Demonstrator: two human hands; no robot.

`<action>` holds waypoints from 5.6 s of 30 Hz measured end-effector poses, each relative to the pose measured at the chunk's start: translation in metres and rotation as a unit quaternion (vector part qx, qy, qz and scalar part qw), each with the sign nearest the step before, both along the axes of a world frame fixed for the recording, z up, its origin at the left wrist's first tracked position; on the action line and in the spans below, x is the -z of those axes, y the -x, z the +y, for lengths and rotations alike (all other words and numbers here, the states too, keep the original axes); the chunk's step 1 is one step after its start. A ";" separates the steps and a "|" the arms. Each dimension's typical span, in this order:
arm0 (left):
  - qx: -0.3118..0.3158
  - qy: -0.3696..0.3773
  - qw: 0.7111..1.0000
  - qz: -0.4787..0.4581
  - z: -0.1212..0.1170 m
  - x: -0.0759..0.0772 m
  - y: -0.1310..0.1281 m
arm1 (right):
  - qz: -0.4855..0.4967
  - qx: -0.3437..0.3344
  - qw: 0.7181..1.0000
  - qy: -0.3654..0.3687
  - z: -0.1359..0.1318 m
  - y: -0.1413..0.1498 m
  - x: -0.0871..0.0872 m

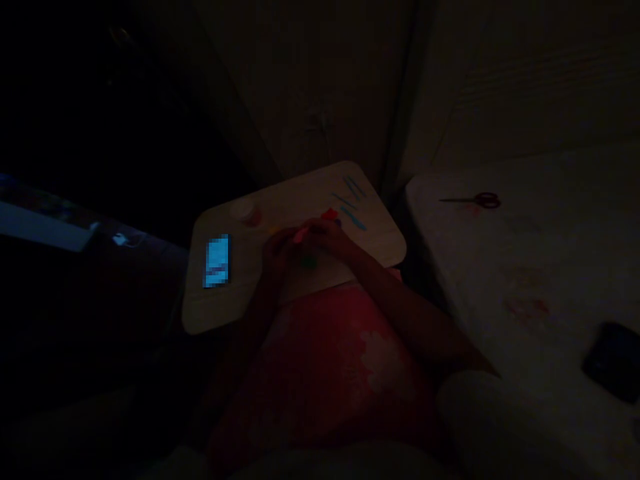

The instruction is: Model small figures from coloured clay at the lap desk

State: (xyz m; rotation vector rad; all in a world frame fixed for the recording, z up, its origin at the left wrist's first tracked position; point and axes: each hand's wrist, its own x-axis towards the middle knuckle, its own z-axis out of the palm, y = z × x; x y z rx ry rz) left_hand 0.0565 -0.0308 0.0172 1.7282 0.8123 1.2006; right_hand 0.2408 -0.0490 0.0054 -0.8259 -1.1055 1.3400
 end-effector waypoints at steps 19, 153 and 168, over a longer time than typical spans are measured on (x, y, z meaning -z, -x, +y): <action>0.009 0.001 0.998 0.056 0.000 0.009 -0.001 | -0.080 0.020 0.997 -0.015 0.002 0.001 0.000; 0.029 0.011 0.991 0.129 0.000 0.004 0.000 | -0.124 0.015 0.989 -0.080 -0.003 -0.001 0.001; 0.077 0.085 0.992 0.046 -0.003 0.005 -0.002 | -0.079 0.024 0.994 -0.067 -0.001 -0.002 0.001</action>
